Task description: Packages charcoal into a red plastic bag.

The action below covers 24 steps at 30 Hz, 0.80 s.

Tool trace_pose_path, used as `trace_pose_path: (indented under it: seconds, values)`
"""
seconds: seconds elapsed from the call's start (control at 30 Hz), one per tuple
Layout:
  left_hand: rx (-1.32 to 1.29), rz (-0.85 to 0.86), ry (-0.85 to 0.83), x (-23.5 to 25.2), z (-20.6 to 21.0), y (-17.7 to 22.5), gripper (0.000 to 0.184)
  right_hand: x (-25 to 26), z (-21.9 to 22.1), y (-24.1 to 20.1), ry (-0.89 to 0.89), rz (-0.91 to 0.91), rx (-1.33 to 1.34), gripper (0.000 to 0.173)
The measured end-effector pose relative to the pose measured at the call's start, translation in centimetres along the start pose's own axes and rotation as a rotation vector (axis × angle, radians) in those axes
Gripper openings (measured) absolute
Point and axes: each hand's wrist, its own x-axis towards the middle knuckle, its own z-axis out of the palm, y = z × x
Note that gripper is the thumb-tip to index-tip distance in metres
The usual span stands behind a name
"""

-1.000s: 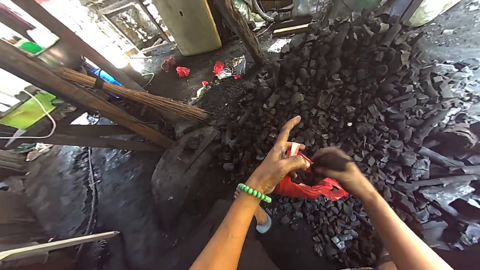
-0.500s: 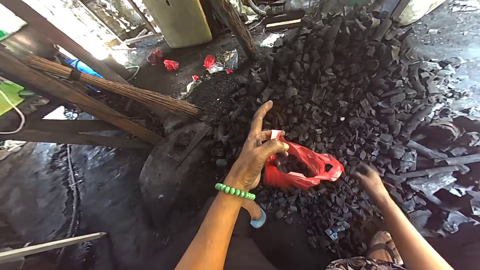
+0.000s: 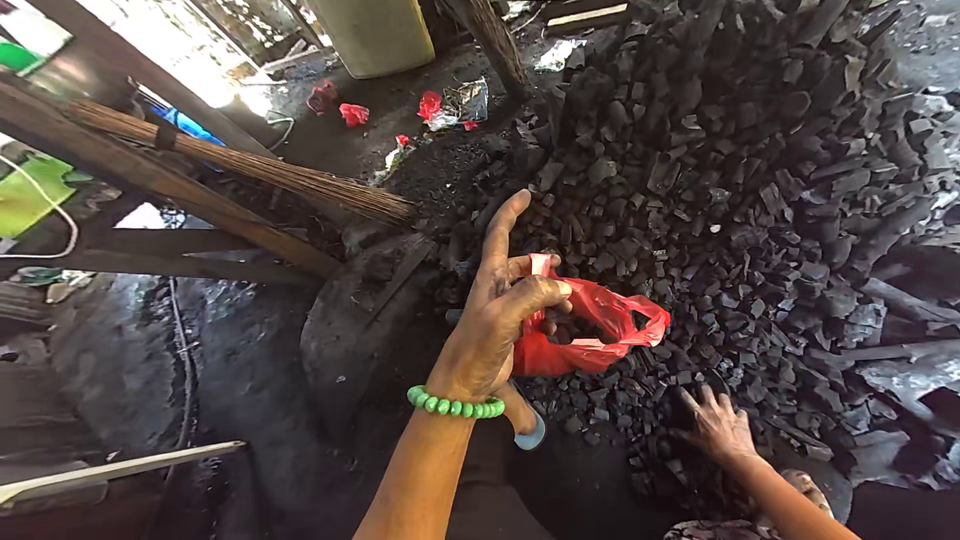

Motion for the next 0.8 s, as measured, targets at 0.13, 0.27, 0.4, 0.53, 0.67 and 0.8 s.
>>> trace_pose_path:
  seconds: [0.13,0.27,0.4,0.53,0.67,0.8]
  values:
    - [0.001,-0.019,0.012,0.0,-0.1,-0.1,0.087,0.0,0.7,-1.1,0.017,0.076,0.077,0.096]
    - [0.001,-0.032,-0.012,0.1,0.2,-0.2,0.087,-0.4,2.3,-2.9,0.027,-0.062,0.031,0.091]
    - [0.032,-0.042,-0.02,0.1,0.3,-0.4,0.087,0.5,0.7,-1.4,-0.061,-0.126,-0.05,0.074]
    - [0.027,-0.047,-0.022,0.3,0.4,-0.4,0.089,0.7,0.9,-2.2,-0.101,-0.126,-0.047,0.079]
    - [0.069,-0.061,-0.007,0.4,0.6,-0.4,0.092,1.2,0.9,-2.2,-0.153,-0.304,-0.092,0.051]
    - [0.081,-0.064,-0.016,0.6,0.1,-0.5,0.091,2.5,-1.2,-0.3,-0.198,-0.213,0.022,0.05]
